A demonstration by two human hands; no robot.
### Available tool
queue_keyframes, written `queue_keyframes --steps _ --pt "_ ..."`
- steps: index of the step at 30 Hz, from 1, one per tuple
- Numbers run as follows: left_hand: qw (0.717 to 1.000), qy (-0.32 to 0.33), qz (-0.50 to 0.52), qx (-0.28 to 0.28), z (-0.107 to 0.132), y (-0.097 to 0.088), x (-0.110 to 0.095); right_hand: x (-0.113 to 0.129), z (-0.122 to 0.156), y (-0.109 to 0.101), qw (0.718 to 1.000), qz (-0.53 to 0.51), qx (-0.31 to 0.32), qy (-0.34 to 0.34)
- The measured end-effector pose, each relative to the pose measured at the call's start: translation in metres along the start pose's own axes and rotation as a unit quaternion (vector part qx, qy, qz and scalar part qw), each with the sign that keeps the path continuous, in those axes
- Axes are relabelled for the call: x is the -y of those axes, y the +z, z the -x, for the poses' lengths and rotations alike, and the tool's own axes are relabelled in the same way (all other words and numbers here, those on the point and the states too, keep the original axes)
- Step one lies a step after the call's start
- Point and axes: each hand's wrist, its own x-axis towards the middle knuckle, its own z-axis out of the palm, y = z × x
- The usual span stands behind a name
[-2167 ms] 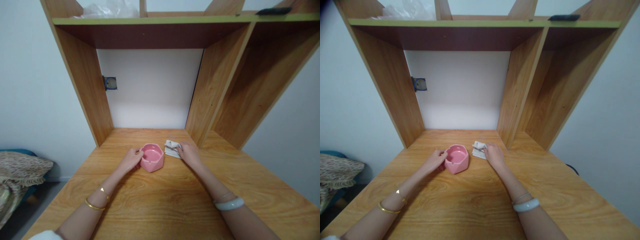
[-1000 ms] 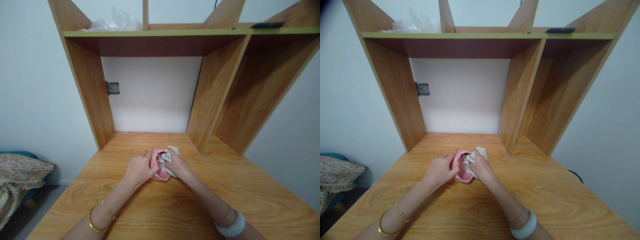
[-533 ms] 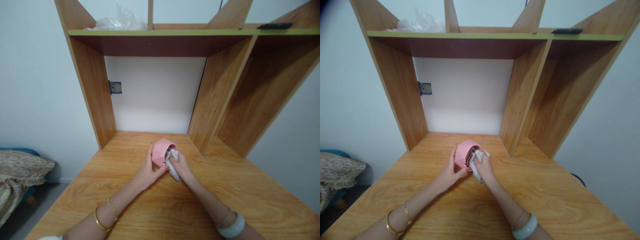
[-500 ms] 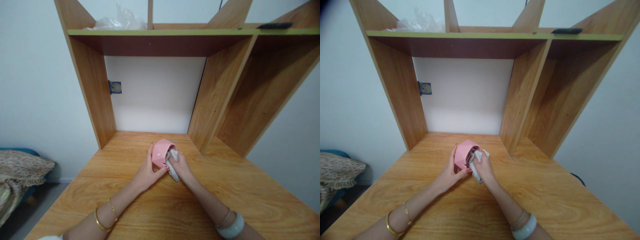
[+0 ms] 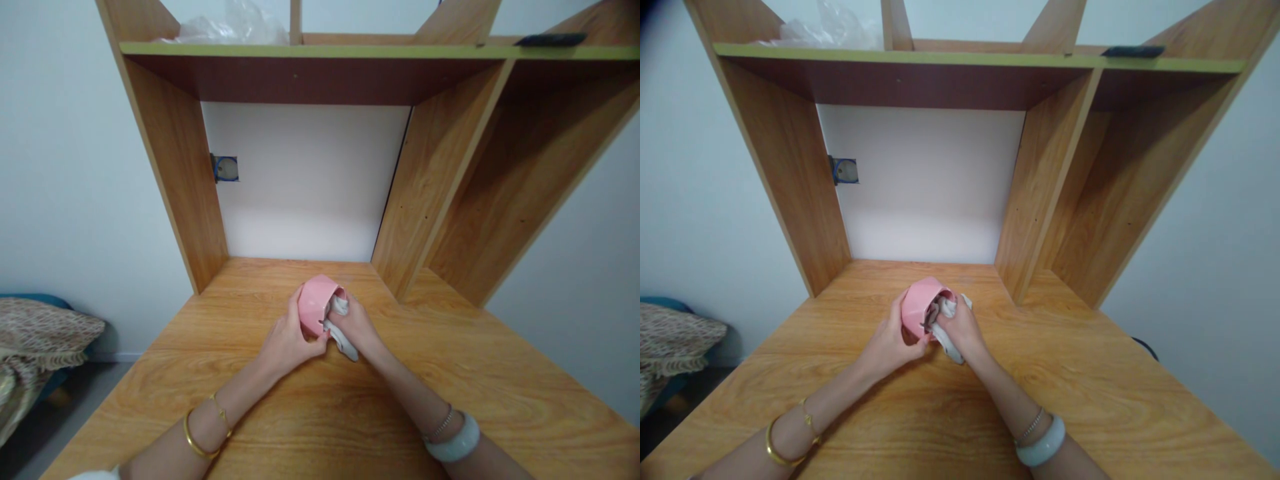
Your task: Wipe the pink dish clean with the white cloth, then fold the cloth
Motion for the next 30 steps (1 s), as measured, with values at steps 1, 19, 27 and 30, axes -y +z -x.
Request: queue_keyframes --steps 1,19,27,30 --pt "1.000 -0.002 -0.019 0.004 -0.001 -0.002 0.000 0.000 -0.001 -0.002 1.000 0.012 -0.001 0.003" --pt "0.974 0.032 -0.213 0.077 -0.005 -0.024 0.000 0.004 0.009 -0.011 0.975 0.182 0.102 -0.072" --pt "0.999 -0.007 -0.036 0.008 -0.007 -0.015 0.011 -0.002 0.001 -0.009 0.999 -0.008 0.013 -0.028" --pt "0.998 -0.017 0.056 0.006 -0.005 -0.002 0.010 -0.003 0.000 -0.009 0.998 -0.055 -0.003 -0.004"
